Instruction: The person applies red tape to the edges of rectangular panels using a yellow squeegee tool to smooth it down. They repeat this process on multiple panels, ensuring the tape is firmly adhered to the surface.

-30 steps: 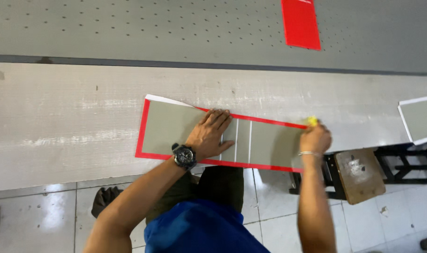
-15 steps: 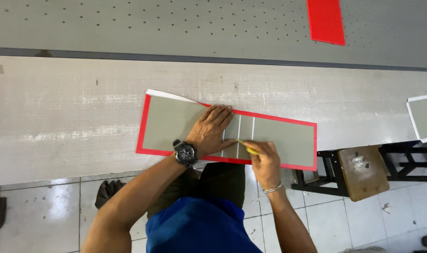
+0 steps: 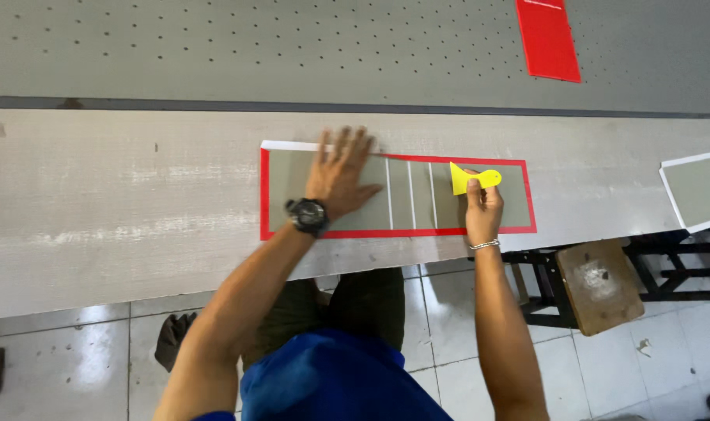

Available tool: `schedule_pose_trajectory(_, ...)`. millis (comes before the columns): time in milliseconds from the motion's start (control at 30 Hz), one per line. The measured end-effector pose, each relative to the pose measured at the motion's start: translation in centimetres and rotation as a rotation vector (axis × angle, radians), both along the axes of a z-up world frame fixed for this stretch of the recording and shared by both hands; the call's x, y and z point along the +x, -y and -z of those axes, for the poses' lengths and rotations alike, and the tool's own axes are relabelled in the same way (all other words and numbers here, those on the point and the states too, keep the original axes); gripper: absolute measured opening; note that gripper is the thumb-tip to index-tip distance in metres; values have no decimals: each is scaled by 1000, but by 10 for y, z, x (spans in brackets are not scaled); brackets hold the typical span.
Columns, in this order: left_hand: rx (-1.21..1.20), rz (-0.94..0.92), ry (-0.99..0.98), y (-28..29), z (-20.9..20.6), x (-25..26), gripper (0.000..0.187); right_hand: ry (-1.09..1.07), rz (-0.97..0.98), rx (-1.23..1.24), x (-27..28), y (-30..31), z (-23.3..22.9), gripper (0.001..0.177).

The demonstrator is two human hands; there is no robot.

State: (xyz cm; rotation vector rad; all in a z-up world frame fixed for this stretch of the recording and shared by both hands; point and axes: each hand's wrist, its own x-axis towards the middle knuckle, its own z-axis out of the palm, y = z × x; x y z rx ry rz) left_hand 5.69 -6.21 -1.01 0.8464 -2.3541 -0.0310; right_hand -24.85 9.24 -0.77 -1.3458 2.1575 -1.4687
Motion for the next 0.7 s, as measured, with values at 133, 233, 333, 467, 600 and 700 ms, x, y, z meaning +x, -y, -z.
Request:
schedule_pose_trajectory(133,-1,-61,25,17,3,39,93,-60,-125,60,3,30,-18,25)
schedule_pose_trajectory(233,31,0,3,14,5,39,77,-276,-297,76,28,69,-49,22)
schedule_pose_trajectory(333,19,-9,-18,8,9,40,72,-446,-535,88,61,101,-66,12)
schedule_pose_trajectory(467,-67,-30,-86,4,16,36,70,-771,-558,60,93,91,-30,31)
schedule_pose_trajectory(600,-79,-53,-82,-3,16,41,70,-779,-519,30,105,39,-26,38)
schedule_pose_trajectory(700,-27,-1,-61,-10,8,48,72,-778,-572,57,87,20,-54,32)
